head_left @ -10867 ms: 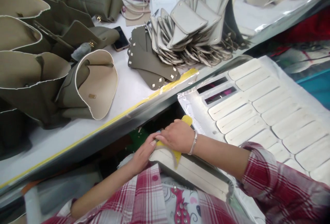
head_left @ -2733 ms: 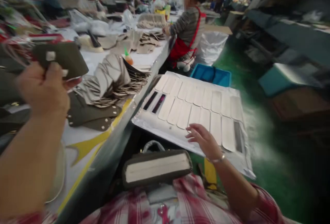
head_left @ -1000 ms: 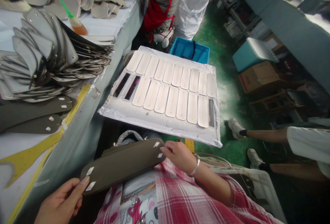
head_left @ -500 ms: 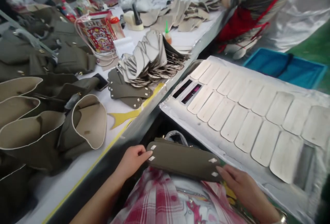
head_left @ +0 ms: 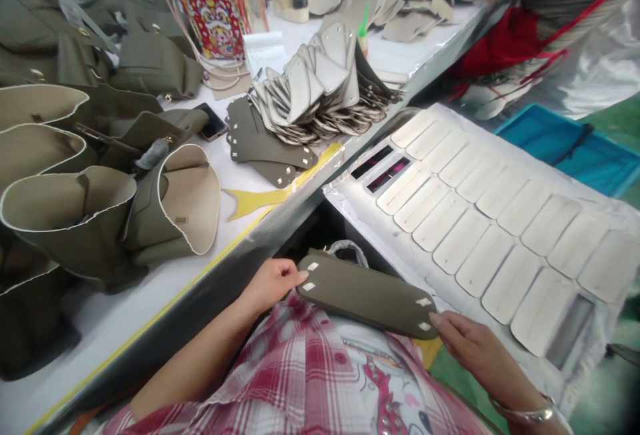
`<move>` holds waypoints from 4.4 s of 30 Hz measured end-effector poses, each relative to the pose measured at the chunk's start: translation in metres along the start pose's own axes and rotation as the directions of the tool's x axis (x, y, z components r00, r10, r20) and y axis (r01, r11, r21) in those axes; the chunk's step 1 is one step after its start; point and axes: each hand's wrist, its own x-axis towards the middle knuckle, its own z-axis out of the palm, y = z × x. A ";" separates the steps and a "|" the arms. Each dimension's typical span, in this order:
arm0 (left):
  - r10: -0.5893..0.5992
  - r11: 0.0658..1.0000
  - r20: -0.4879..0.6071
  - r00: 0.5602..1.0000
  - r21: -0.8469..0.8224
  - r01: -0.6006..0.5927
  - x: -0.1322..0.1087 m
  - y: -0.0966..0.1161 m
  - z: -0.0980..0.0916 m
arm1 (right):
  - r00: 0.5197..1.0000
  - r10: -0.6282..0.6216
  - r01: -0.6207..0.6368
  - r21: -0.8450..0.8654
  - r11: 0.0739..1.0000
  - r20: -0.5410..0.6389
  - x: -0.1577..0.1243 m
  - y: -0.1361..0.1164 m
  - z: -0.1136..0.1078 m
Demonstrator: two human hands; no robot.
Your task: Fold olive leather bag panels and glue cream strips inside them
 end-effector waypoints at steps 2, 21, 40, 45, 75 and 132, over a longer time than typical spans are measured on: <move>0.041 0.998 -0.030 0.999 0.053 -0.039 -0.001 -0.001 0.000 | 1.000 0.006 -0.006 -0.008 1.000 -0.007 -0.001 0.001 0.001; 0.076 0.980 -0.027 0.997 0.187 -0.070 -0.002 0.005 0.000 | 0.999 -0.033 0.032 -0.034 0.999 -0.030 0.000 -0.003 -0.003; 0.586 0.288 0.574 0.572 0.513 -0.809 0.032 0.077 0.160 | 0.974 -0.134 0.113 -0.122 0.986 -0.181 -0.012 0.002 -0.013; 0.576 0.266 0.579 0.577 0.534 -0.802 0.038 0.078 0.183 | 0.971 -0.165 0.154 -0.073 0.985 -0.175 -0.010 0.013 -0.013; 0.547 0.330 0.524 0.653 0.581 -0.743 0.034 0.086 0.197 | 0.971 -0.064 0.089 0.101 0.991 -0.229 0.008 0.036 0.007; 0.117 0.989 -0.080 0.990 0.104 -0.109 0.001 -0.001 -0.007 | 0.641 -0.767 0.667 -0.462 0.584 -0.044 0.041 -0.147 0.107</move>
